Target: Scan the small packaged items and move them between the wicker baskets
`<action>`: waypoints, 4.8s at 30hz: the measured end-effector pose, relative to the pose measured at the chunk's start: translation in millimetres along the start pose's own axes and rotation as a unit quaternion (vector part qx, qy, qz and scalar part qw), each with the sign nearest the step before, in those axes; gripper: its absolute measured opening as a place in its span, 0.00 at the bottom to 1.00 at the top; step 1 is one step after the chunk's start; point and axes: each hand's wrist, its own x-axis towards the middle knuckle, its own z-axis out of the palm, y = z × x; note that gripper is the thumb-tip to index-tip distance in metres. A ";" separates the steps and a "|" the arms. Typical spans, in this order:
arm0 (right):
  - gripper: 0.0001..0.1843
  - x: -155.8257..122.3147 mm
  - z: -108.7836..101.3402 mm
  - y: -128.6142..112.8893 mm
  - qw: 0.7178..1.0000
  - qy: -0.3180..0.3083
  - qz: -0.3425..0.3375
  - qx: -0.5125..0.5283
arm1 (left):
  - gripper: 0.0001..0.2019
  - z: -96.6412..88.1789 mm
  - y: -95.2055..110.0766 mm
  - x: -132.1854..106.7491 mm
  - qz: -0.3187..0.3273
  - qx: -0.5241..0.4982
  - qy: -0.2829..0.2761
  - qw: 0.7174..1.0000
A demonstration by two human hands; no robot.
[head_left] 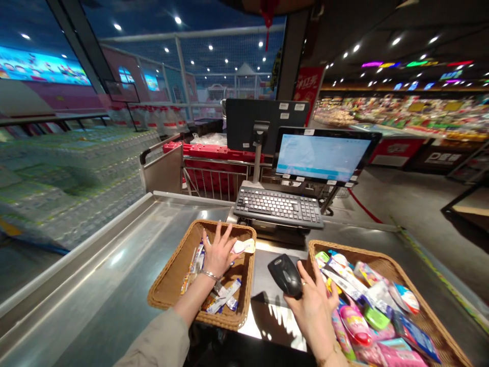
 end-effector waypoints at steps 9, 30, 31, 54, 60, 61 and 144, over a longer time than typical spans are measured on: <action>0.09 0.8 -3.0 -1.1 1.000 -0.015 0.002 0.006 | 0.21 -3.2 23.1 13.0 0.015 -0.008 0.012 1.000; 0.13 1.9 -19.2 -0.2 0.997 -0.035 0.057 0.040 | 0.16 4.1 45.4 28.8 0.067 -0.044 0.135 0.988; 0.13 2.4 -19.6 0.0 0.996 -0.038 0.061 0.043 | 0.15 4.2 45.9 29.3 0.067 -0.043 0.136 0.987; 0.18 4.3 -20.3 7.5 0.995 -0.052 0.056 0.068 | 0.16 4.1 49.5 33.5 0.071 -0.046 0.140 0.986; 0.17 4.7 -19.4 8.6 0.996 -0.045 0.048 0.062 | 0.17 4.6 50.2 34.1 0.071 -0.051 0.137 0.987; 0.16 4.4 -19.8 8.1 0.996 -0.041 0.046 0.059 | 0.17 4.6 50.2 34.1 0.072 -0.052 0.137 0.987; 0.16 -62.7 -71.6 120.8 0.943 0.126 0.284 -0.117 | 0.20 13.8 217.4 96.0 0.354 -0.111 0.098 0.923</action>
